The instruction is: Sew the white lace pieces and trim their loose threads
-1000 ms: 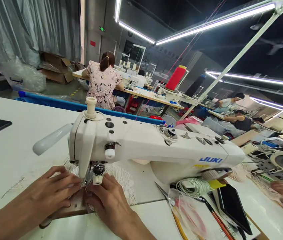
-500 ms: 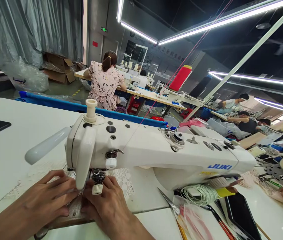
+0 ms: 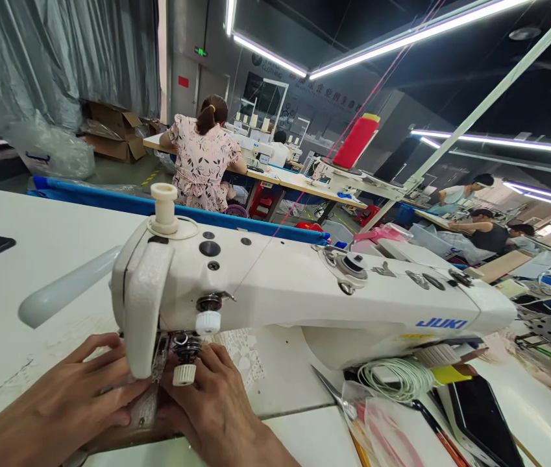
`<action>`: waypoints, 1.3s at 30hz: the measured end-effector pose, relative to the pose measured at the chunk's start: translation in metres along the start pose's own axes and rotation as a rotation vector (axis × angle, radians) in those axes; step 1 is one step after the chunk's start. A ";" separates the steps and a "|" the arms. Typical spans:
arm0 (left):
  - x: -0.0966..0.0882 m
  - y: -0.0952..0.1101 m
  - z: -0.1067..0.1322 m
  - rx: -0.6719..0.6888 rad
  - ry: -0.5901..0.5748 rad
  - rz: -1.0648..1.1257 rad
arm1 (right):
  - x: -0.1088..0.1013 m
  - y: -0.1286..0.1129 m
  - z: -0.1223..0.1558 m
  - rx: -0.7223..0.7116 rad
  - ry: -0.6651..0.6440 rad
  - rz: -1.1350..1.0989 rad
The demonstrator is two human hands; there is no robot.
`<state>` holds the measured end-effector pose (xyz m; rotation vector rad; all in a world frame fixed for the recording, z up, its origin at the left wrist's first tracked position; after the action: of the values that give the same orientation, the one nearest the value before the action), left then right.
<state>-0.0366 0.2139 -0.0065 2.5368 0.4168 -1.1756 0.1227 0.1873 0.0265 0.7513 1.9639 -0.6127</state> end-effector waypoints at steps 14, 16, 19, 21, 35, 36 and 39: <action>-0.005 0.002 -0.004 0.008 -0.001 -0.013 | 0.001 0.001 0.002 0.003 -0.037 0.002; -0.006 0.003 -0.005 0.013 0.002 -0.017 | 0.002 0.001 0.002 0.004 -0.042 0.006; -0.006 0.002 -0.004 0.003 0.008 0.002 | 0.002 0.000 0.003 0.003 -0.027 0.000; -0.004 0.001 -0.003 -0.001 0.009 0.023 | 0.001 0.000 0.003 0.000 -0.018 0.007; -0.001 -0.001 0.000 -0.029 0.026 0.061 | 0.004 0.001 0.000 -0.009 -0.008 0.009; 0.000 -0.001 0.000 -0.030 0.015 0.059 | 0.004 0.001 0.001 -0.006 -0.010 0.010; 0.001 -0.002 0.002 -0.032 -0.004 0.063 | 0.003 0.000 0.002 -0.004 -0.019 0.026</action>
<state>-0.0379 0.2150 -0.0088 2.5010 0.3494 -1.1426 0.1226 0.1872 0.0226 0.7648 1.9343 -0.5985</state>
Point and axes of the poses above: each hand's wrist, its own z-axis away from the middle knuckle, its own x-axis out of the palm, y = z × x, the point moved 5 cm from there along -z, towards the middle knuckle, and after that the axes turned 8 degrees about z, right-handed, at the moved point
